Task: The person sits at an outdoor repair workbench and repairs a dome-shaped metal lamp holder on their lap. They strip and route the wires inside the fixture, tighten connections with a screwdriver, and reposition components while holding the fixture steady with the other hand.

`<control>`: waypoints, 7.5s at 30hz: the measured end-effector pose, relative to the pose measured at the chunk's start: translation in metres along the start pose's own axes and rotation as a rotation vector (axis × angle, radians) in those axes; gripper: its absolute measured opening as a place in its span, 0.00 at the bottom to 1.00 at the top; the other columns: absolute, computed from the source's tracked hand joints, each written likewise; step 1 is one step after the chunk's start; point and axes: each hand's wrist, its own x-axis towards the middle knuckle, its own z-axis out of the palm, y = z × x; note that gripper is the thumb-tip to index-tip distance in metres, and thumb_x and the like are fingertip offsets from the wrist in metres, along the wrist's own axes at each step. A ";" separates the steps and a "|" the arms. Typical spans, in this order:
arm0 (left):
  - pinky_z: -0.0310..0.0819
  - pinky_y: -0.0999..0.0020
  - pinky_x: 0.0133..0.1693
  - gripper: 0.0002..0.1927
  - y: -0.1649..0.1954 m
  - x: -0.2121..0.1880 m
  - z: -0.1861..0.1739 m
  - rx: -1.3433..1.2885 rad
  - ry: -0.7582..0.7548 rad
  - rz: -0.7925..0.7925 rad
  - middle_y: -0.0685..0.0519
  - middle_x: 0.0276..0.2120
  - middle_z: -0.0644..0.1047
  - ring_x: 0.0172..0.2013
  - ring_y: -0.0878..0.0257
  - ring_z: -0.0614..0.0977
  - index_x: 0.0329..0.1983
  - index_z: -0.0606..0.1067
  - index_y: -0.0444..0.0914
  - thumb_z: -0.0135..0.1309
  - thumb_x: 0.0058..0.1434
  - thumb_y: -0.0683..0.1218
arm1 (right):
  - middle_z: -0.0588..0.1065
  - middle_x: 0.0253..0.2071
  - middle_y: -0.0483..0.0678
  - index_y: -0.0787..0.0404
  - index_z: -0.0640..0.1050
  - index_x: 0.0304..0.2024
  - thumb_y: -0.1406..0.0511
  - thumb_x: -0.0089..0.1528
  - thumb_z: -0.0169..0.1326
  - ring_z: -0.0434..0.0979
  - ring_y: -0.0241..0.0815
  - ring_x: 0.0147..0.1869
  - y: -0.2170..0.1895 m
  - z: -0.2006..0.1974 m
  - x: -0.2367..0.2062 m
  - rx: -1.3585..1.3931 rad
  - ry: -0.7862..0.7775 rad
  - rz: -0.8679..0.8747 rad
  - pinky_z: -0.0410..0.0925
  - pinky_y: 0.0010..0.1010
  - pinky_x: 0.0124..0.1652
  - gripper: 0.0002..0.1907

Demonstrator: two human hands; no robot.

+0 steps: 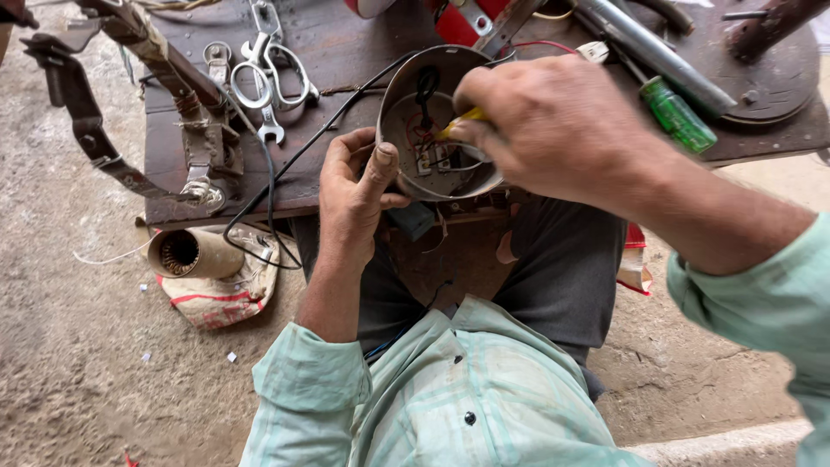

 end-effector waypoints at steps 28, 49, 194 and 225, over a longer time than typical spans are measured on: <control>0.89 0.67 0.40 0.51 0.002 -0.002 0.004 0.008 -0.008 0.010 0.42 0.56 0.75 0.54 0.58 0.82 0.67 0.64 0.33 0.61 0.53 0.73 | 0.78 0.40 0.50 0.62 0.83 0.37 0.60 0.59 0.67 0.80 0.49 0.45 0.006 0.031 -0.014 -0.042 0.056 -0.064 0.75 0.40 0.44 0.13; 0.89 0.66 0.39 0.51 0.001 -0.004 0.002 0.016 0.004 0.004 0.42 0.53 0.77 0.52 0.58 0.83 0.66 0.64 0.32 0.62 0.53 0.72 | 0.78 0.30 0.47 0.57 0.81 0.36 0.66 0.61 0.57 0.82 0.46 0.32 0.005 0.045 0.012 -0.367 -0.156 -0.040 0.74 0.37 0.28 0.04; 0.78 0.62 0.46 0.12 0.096 -0.058 0.060 0.812 -0.066 0.804 0.51 0.43 0.82 0.42 0.56 0.83 0.50 0.79 0.38 0.66 0.65 0.40 | 0.78 0.41 0.50 0.64 0.81 0.44 0.71 0.60 0.66 0.81 0.46 0.44 -0.008 0.033 -0.055 0.571 0.401 0.105 0.73 0.35 0.44 0.10; 0.80 0.78 0.43 0.08 0.068 -0.040 0.066 0.316 -0.155 0.677 0.52 0.42 0.82 0.39 0.68 0.84 0.43 0.81 0.35 0.67 0.62 0.34 | 0.79 0.44 0.49 0.62 0.81 0.46 0.73 0.63 0.64 0.81 0.39 0.44 0.002 0.042 -0.068 0.829 0.431 0.161 0.73 0.27 0.44 0.10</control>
